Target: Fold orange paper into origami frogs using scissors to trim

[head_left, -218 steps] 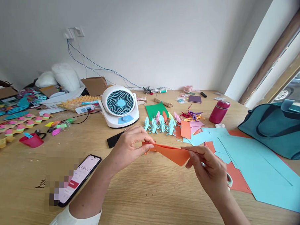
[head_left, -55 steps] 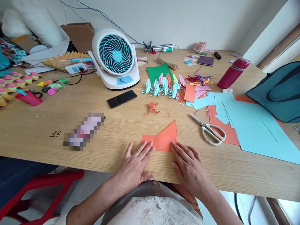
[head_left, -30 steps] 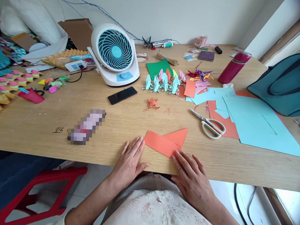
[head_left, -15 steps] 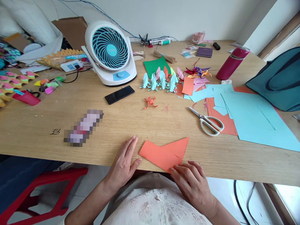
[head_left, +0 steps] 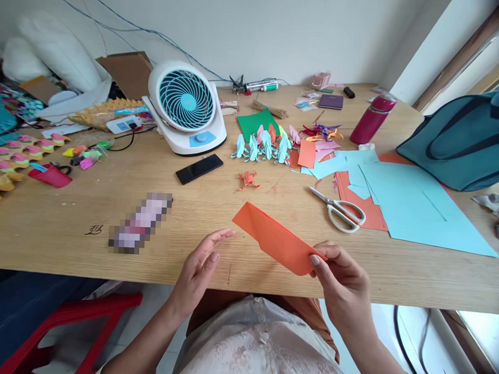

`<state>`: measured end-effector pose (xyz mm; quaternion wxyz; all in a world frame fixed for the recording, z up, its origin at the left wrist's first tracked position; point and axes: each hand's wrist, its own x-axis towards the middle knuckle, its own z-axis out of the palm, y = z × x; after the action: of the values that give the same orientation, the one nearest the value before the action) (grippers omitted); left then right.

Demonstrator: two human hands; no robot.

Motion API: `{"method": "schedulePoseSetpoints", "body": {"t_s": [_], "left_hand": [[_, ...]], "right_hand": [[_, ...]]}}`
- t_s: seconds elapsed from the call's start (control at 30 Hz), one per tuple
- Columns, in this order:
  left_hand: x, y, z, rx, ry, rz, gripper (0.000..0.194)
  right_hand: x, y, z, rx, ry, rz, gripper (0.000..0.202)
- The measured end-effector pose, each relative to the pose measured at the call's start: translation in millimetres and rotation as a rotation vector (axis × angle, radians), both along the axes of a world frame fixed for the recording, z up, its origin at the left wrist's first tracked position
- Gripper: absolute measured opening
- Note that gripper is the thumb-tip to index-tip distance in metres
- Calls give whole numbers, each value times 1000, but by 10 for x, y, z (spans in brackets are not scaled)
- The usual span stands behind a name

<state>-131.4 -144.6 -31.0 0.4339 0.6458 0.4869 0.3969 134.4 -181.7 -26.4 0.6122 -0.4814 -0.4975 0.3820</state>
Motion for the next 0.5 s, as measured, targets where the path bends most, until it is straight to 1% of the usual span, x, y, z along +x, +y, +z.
{"method": "schedulePoseSetpoints", "body": {"t_s": [0.1, 0.13, 0.2, 0.27, 0.3, 0.37, 0.43, 0.5], "left_hand": [[171, 145, 194, -86, -169, -122, 80], [244, 184, 248, -109, -226, -165, 82], [396, 233, 324, -226, -336, -245, 69], [532, 250, 347, -327, -428, -284, 58], [585, 252, 341, -365, -454, -275, 51], [655, 256, 307, -395, -489, -207, 39], [678, 268, 266, -397, -510, -120, 35], [668, 286, 238, -394, -511, -54, 36]], "right_hand": [[-88, 73, -24, -118, 206, 42, 10], [-117, 82, -32, -140, 244, 49, 12], [-165, 92, -46, -162, 282, 47, 16], [-201, 104, -61, -170, 283, 42, 18], [-212, 116, -67, -171, 272, 43, 19], [-213, 146, -65, -161, 231, 41, 19], [-173, 157, -32, -131, 165, 5, 19], [-77, 98, 40, -79, 76, -70, 17]]}}
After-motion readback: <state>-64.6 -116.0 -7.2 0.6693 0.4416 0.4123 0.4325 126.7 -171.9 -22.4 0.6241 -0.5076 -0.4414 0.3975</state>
